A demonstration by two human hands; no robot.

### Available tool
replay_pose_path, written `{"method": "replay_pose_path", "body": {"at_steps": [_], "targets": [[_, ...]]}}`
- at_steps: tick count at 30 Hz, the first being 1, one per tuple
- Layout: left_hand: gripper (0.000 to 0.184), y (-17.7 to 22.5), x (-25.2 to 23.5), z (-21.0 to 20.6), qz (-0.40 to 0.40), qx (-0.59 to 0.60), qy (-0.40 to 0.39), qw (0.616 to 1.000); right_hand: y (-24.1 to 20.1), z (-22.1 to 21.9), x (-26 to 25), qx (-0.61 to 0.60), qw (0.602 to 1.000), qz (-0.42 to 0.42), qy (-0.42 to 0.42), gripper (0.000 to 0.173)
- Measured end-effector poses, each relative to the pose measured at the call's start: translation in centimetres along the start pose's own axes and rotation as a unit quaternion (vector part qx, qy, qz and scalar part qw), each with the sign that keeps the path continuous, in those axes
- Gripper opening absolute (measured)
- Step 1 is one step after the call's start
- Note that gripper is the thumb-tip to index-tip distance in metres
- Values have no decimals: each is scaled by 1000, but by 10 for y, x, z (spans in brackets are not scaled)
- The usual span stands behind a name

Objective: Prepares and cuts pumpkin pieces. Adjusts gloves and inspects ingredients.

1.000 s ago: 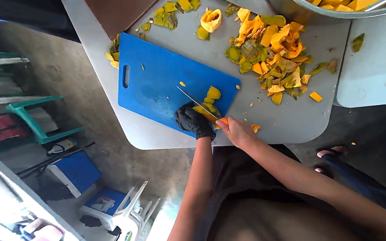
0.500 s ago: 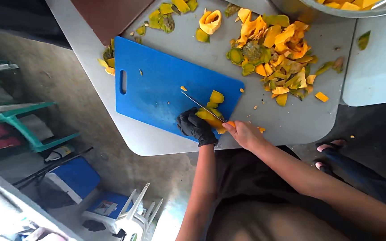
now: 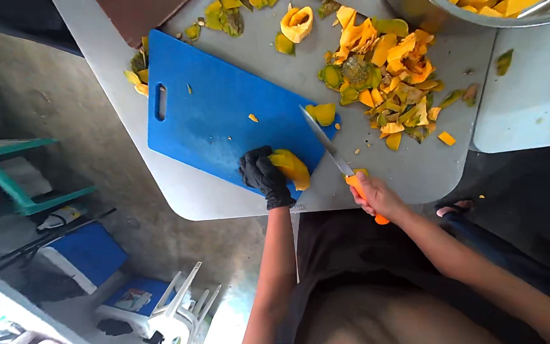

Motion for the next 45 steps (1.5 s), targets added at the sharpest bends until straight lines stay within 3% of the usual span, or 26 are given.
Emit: {"method": "replay_pose_path", "body": {"at_steps": [3,6,10,14,16,23,32,39,42,45], "targets": [[48,25,2,20,-39,14,19,999,-22,6,12,-109,991,14,-69,57],[37,76,15,34,-102,155,8,983,-46,8,28,-141,983,63,-101,61],[27,142,42,40,-85,316,-96,940,-78,5,54,-138,970,156,-126,59],[21,183,68,43,-55,477,-149,864,-97,7,77,-128,956,238,-119,52],[22,188,79,43,-46,515,-168,839,-101,8,87,-113,949,274,-113,48],[18,192,98,45,-13,562,-168,810,-99,5,111,-93,947,301,-71,45],[14,198,111,60,51,554,-181,811,-90,-1,125,-98,941,322,-47,39],[19,209,112,64,92,592,-215,772,-93,2,140,-136,941,299,-80,35],[17,213,114,65,100,563,-228,788,-93,3,145,-165,940,285,-85,34],[18,212,112,63,87,583,-245,770,-92,3,148,-190,940,266,-101,32]]}}
Point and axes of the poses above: each hand's wrist, its own x-axis away from the middle knuckle, its own z-axis out of the back of the hand, y = z × x, the point moved 5 cm from there along -x, towards the middle knuckle, and after that the axes turned 8 degrees about x, right-handed, at the moved point
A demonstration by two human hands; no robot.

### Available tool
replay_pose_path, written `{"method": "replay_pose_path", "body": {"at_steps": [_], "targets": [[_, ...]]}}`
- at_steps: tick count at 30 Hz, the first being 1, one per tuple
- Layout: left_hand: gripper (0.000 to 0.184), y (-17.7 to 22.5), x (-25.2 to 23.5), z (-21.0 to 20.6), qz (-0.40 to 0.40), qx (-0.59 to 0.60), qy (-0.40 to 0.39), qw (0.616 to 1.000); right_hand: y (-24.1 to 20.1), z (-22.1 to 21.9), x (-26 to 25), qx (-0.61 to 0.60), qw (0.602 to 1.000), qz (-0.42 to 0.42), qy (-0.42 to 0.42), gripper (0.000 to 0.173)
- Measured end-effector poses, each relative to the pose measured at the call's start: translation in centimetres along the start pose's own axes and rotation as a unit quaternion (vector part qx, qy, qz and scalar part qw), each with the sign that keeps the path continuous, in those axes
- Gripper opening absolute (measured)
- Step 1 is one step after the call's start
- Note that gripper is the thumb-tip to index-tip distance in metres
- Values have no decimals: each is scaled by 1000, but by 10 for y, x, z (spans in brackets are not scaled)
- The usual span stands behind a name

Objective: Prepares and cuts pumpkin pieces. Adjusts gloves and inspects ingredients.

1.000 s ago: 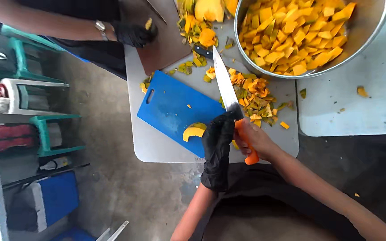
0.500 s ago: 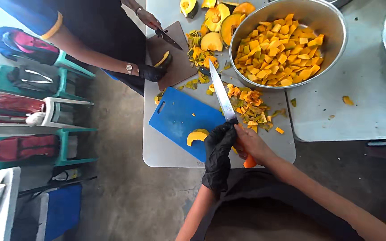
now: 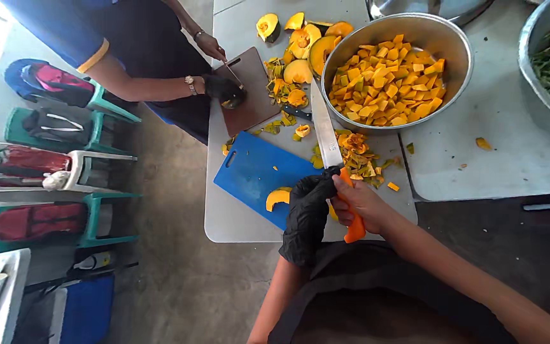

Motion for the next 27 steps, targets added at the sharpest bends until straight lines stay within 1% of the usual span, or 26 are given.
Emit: {"method": "replay_pose_path", "body": {"at_steps": [4,6,8,11,12,14,16,17,19,21,22,23,26,27], "targets": [[19,1,-2,-2,5,16,-19,1000,-2,0,3,-30,999,-6,-21,30],[19,2,-3,-1,-9,23,-30,999,-4,-1,4,-33,999,-2,-27,30],[17,4,-3,-1,-60,16,-33,998,-9,-3,6,-29,999,12,-25,30],[14,12,3,-5,-162,-44,-4,986,-19,-6,8,-10,998,56,0,26],[16,15,7,-8,-193,-63,-7,979,-22,-7,9,1,997,75,10,25],[20,21,10,-12,-254,-81,-38,963,-29,-8,10,21,993,117,23,22],[18,27,8,-11,-295,-93,-60,949,-36,-8,11,38,986,158,35,17],[16,30,7,-9,-303,-105,-57,945,-40,-8,12,48,982,179,42,16],[12,37,6,-5,-321,-144,-27,936,-46,-5,14,75,972,215,54,15],[10,42,5,-2,-327,-186,2,927,-50,-4,15,102,966,230,55,15],[11,42,4,-1,-323,-201,-1,925,-51,-4,15,110,966,228,52,15],[14,41,3,1,-317,-208,-9,925,-51,-4,14,114,967,223,48,16],[34,31,-2,6,-270,-233,-35,933,-45,1,12,126,970,202,44,16],[36,27,-2,9,-249,-248,-36,936,-40,5,9,135,969,198,53,15]]}}
Point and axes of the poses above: each hand's wrist, its own x-axis away from the middle knuckle, its own z-axis out of the back of the hand, y = z × x, the point moved 5 cm from there along -x, towards the middle knuckle, and after that the axes turned 8 degrees about x, right-handed, at the moved point
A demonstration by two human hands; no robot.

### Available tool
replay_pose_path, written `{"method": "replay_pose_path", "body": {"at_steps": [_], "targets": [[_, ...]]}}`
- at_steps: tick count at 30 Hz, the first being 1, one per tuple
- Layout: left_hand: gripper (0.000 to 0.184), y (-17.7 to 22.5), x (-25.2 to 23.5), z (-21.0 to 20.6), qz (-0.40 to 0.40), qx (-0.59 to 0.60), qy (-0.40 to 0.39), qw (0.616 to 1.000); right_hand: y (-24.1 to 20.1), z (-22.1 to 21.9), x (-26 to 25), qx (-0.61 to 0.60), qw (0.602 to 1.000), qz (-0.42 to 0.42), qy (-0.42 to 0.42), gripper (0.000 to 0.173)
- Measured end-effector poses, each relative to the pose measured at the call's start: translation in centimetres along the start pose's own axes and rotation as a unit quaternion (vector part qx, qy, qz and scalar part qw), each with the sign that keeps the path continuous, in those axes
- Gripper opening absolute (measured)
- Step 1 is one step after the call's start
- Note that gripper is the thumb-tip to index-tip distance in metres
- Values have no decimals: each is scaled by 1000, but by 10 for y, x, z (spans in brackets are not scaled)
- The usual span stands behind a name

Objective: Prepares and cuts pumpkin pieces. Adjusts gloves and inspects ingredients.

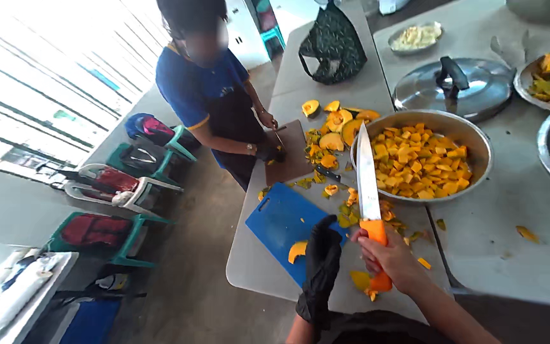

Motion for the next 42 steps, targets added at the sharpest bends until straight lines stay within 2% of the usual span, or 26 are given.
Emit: {"method": "replay_pose_path", "body": {"at_steps": [2,5,10,17,26,36,39,42], "targets": [[31,-13,9,0,29,-12,-23,999,19,6,-2,25,999,-13,20,14],[25,-40,26,-7,48,45,-39,997,47,7,1,7,997,-68,46,10],[20,-65,44,-15,61,112,8,992,67,2,7,8,995,-68,72,15],[17,-41,42,-16,128,70,24,989,66,-1,11,10,996,-38,81,10],[13,-37,46,-22,73,117,51,989,56,-13,19,-47,991,-34,119,13],[12,-49,52,-28,55,141,44,987,56,-16,22,-102,980,-42,165,16],[13,-39,48,-28,69,139,41,987,53,-16,18,-103,983,-53,142,17],[20,-18,36,-21,80,133,58,986,36,-16,10,-132,988,-58,52,25]]}}
Point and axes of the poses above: each hand's wrist, its own x-axis away from the middle knuckle, its own z-axis out of the back of the hand, y = z × x, the point moved 5 cm from there along -x, towards the middle knuckle, and after that the axes turned 8 degrees about x, right-handed, at the moved point
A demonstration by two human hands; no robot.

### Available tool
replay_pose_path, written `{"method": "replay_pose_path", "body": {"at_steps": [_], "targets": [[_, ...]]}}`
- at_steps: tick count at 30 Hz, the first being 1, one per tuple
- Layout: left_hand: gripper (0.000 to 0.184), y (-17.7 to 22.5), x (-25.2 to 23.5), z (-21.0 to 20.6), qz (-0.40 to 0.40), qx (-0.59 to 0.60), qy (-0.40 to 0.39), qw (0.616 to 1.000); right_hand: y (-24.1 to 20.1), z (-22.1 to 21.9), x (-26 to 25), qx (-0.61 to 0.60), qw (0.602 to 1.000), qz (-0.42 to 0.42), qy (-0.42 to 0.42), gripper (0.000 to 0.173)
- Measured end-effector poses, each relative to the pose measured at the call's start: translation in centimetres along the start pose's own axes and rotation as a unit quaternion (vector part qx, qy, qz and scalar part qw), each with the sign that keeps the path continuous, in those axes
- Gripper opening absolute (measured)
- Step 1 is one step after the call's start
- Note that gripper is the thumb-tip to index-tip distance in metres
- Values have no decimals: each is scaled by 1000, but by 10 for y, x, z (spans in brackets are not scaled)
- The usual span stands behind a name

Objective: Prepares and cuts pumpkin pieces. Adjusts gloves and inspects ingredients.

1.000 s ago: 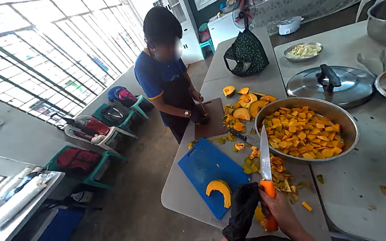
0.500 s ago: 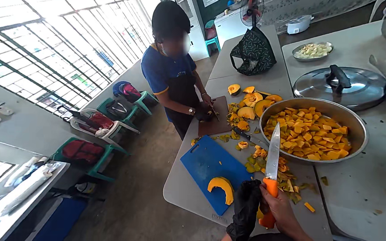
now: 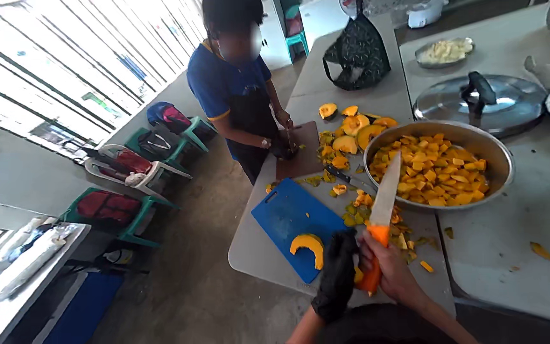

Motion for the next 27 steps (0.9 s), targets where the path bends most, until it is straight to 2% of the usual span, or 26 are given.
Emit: {"method": "replay_pose_path", "body": {"at_steps": [6,10,14,17,21,25,27], "targets": [[20,34,-14,15,-31,-15,28,999,-37,-6,4,-76,991,69,-82,33],[12,40,-15,10,-17,82,43,996,-43,-6,8,-106,985,87,-106,33],[13,46,-13,0,-30,4,35,999,-44,-7,8,-109,983,91,-116,31],[14,55,-9,-13,-72,-50,-13,996,-44,-9,8,-96,984,93,-115,29],[11,67,-9,-34,-116,-86,-75,987,-48,-9,9,-31,986,149,-72,26],[11,64,-12,-40,-98,-106,-33,989,-52,-6,11,73,975,209,14,21],[9,62,-14,-43,-86,-70,-50,993,-54,-4,11,82,974,212,19,21]]}}
Point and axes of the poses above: each hand's wrist, its own x-axis away from the middle knuckle, its own z-axis out of the back of the hand, y = z × x, the point moved 5 cm from there along -x, towards the middle knuckle, and after that the axes turned 8 degrees about x, right-handed, at the moved point
